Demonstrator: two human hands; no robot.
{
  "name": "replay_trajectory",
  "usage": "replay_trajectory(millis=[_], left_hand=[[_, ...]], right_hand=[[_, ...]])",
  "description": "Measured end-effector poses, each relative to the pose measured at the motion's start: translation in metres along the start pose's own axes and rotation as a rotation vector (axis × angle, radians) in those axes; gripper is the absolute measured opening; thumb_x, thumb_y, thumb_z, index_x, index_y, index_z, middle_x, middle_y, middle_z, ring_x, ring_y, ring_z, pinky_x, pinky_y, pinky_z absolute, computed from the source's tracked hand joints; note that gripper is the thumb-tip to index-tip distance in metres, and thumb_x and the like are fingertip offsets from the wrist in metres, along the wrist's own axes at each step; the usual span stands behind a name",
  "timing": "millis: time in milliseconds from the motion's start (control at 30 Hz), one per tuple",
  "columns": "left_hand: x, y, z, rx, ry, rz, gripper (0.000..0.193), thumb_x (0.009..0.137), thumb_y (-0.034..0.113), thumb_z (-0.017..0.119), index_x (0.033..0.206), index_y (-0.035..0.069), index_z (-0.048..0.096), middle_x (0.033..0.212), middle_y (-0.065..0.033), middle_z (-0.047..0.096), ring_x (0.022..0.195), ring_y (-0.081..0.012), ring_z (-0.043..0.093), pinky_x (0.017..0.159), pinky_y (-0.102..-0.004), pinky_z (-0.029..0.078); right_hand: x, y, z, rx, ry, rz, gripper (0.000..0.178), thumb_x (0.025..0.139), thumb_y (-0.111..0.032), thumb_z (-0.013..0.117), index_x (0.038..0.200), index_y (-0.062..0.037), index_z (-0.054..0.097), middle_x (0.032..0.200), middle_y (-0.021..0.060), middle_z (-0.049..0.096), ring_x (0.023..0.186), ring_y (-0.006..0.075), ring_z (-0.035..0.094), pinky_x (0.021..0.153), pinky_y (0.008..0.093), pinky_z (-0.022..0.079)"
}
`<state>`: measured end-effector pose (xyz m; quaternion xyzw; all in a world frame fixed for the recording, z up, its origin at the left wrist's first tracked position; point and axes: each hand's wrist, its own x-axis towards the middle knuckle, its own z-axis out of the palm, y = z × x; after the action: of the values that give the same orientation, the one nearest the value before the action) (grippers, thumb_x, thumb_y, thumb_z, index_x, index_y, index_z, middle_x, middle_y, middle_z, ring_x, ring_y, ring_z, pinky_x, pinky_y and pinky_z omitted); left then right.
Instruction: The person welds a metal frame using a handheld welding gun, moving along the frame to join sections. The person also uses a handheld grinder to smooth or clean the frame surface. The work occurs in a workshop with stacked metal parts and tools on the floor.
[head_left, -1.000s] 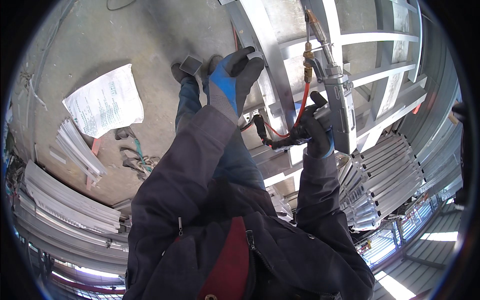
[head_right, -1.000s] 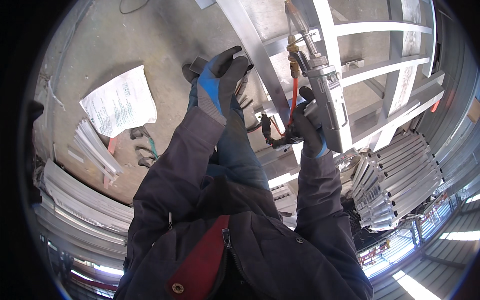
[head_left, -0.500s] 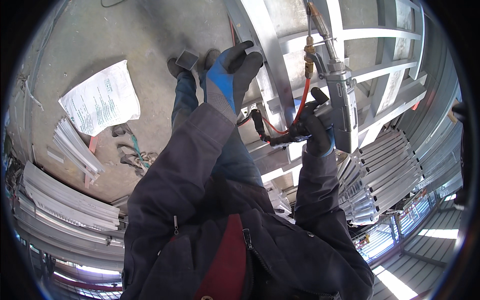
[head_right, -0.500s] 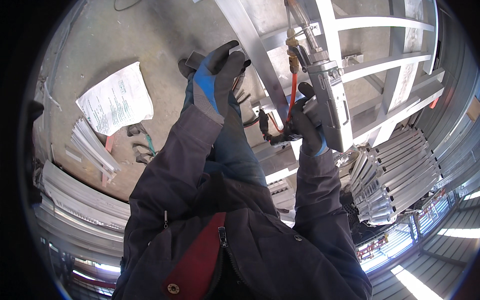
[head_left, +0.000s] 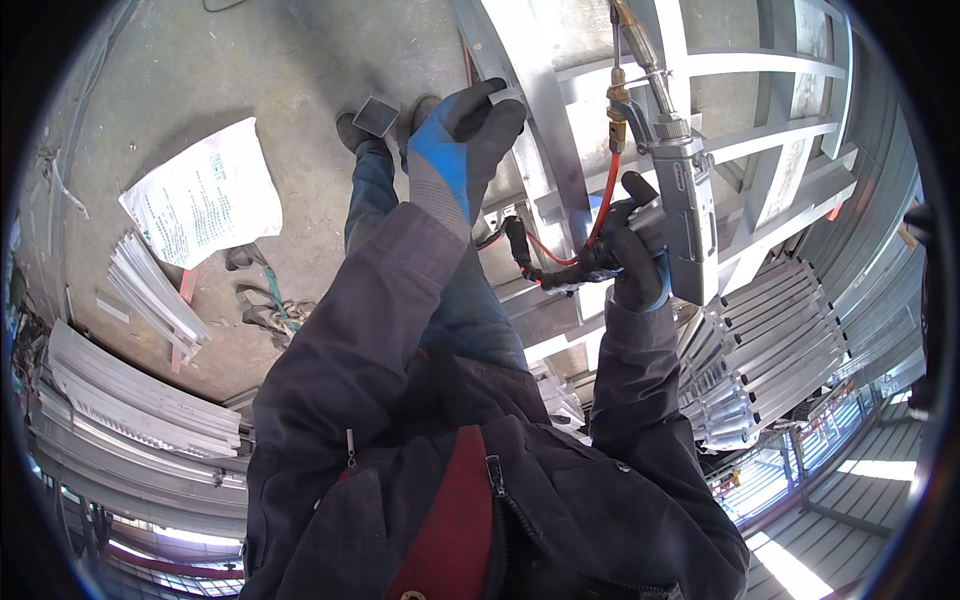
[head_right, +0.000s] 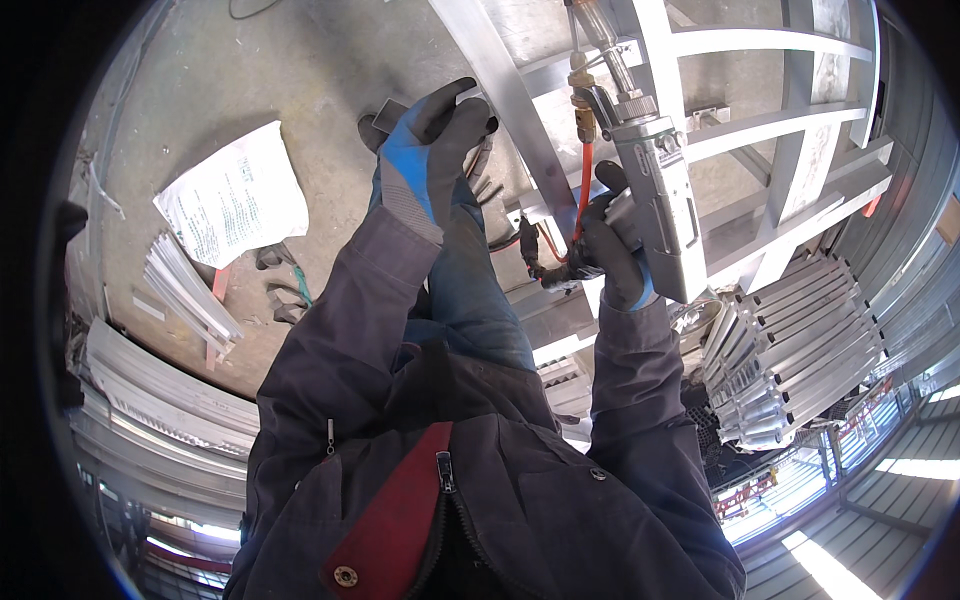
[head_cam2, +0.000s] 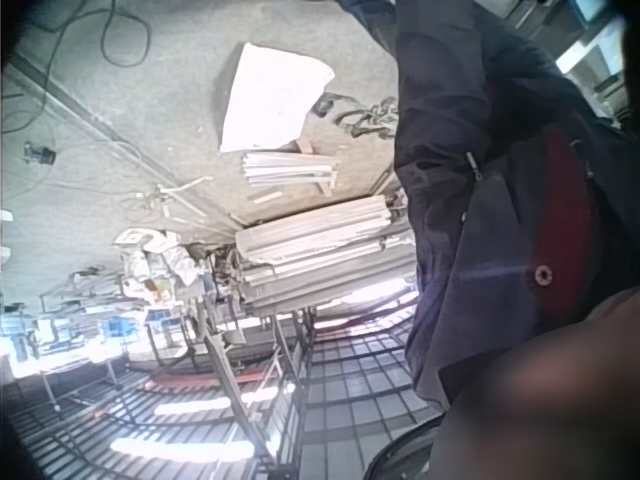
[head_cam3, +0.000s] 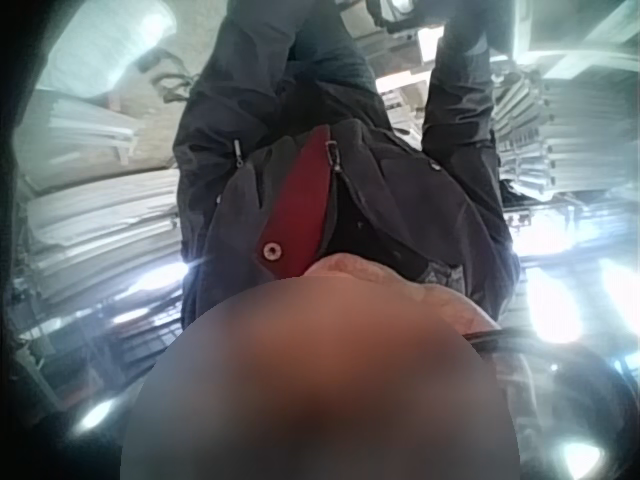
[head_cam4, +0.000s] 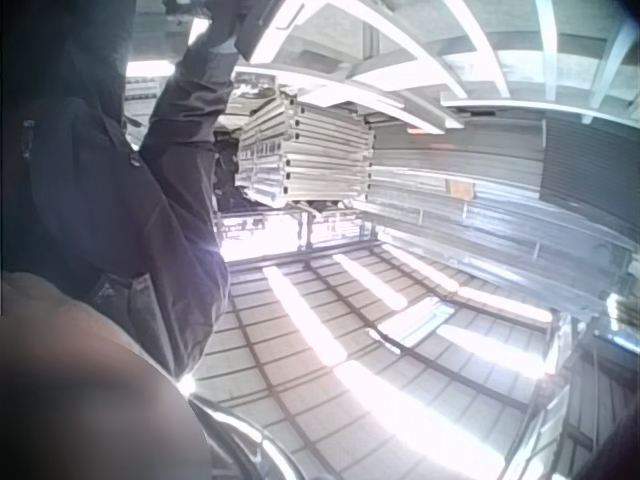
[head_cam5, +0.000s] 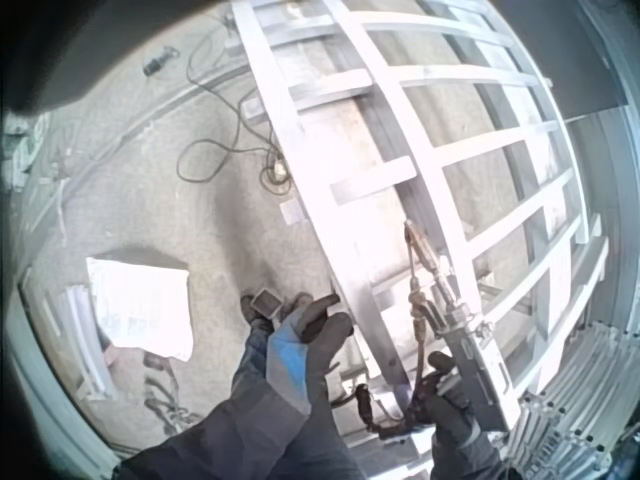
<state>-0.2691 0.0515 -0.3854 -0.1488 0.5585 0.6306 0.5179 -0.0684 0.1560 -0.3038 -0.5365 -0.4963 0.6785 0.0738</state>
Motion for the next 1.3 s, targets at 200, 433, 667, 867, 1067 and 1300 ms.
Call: replay_trajectory(millis=[200,433,667,867,1067,1300], left_hand=[[0.0041,-0.0033,-0.0034,-0.025,-0.014,0.004,0.049,0.091,0.021,0.078,0.133,-0.001,0.064,0.112,-0.0109,0.073,0.101,-0.0153,0.069,0.088,-0.0256,0.053],[0.0045,-0.0044,-0.0038,-0.026,-0.018,0.004,0.050,0.090,0.020,0.079,0.133,-0.002,0.064,0.112,-0.0121,0.073,0.102,-0.0155,0.069,0.089,-0.0257,0.053],[0.0034,-0.0031,-0.0022,-0.065,-0.014,-0.004,0.050,0.091,0.022,0.079,0.133,-0.002,0.064,0.112,-0.0118,0.073,0.101,-0.0154,0.069,0.087,-0.0265,0.054],[0.0026,-0.0015,-0.0030,0.006,-0.015,0.013,0.047,0.091,0.021,0.079,0.131,0.000,0.066,0.112,-0.0098,0.072,0.103,-0.0140,0.068,0.088,-0.0265,0.053],[0.0027,-0.0053,-0.0019,-0.035,-0.023,0.010,0.048,0.090,0.021,0.080,0.131,0.000,0.065,0.112,-0.0091,0.071,0.102,-0.0141,0.067,0.090,-0.0270,0.053],[0.0018,-0.0001,-0.0017,0.009,-0.020,-0.007,0.042,0.095,0.012,0.074,0.132,-0.005,0.062,0.118,-0.0109,0.070,0.106,-0.0151,0.067,0.094,-0.0262,0.054]], right_hand=[[-0.0013,-0.0006,-0.0011,0.041,-0.028,-0.013,0.063,0.088,-0.004,0.062,0.146,0.0072,0.041,0.098,0.0101,0.061,0.080,0.0184,0.065,0.073,0.0315,0.055],[0.0003,0.0021,-0.0071,0.053,-0.065,-0.058,0.058,0.090,0.005,0.061,0.145,0.0075,0.045,0.102,0.0097,0.064,0.082,0.0155,0.065,0.074,0.0275,0.055],[0.0023,0.0035,-0.0062,0.065,-0.023,-0.034,0.054,0.089,0.013,0.061,0.142,0.0078,0.050,0.104,0.0101,0.065,0.084,0.0150,0.067,0.073,0.0260,0.056],[0.0018,0.0001,-0.0048,-0.028,-0.054,0.023,0.065,0.089,-0.003,0.062,0.149,0.0059,0.038,0.097,0.0101,0.061,0.074,0.0177,0.063,0.068,0.0321,0.055],[0.0027,0.0016,-0.0055,0.123,-0.117,0.029,0.049,0.092,0.010,0.060,0.140,0.0068,0.051,0.098,0.0102,0.065,0.080,0.0141,0.066,0.069,0.0263,0.055],[0.0041,0.0031,-0.0068,0.055,-0.102,0.044,0.065,0.090,-0.002,0.061,0.150,0.0061,0.036,0.101,0.0117,0.062,0.076,0.0184,0.064,0.069,0.0336,0.056]])
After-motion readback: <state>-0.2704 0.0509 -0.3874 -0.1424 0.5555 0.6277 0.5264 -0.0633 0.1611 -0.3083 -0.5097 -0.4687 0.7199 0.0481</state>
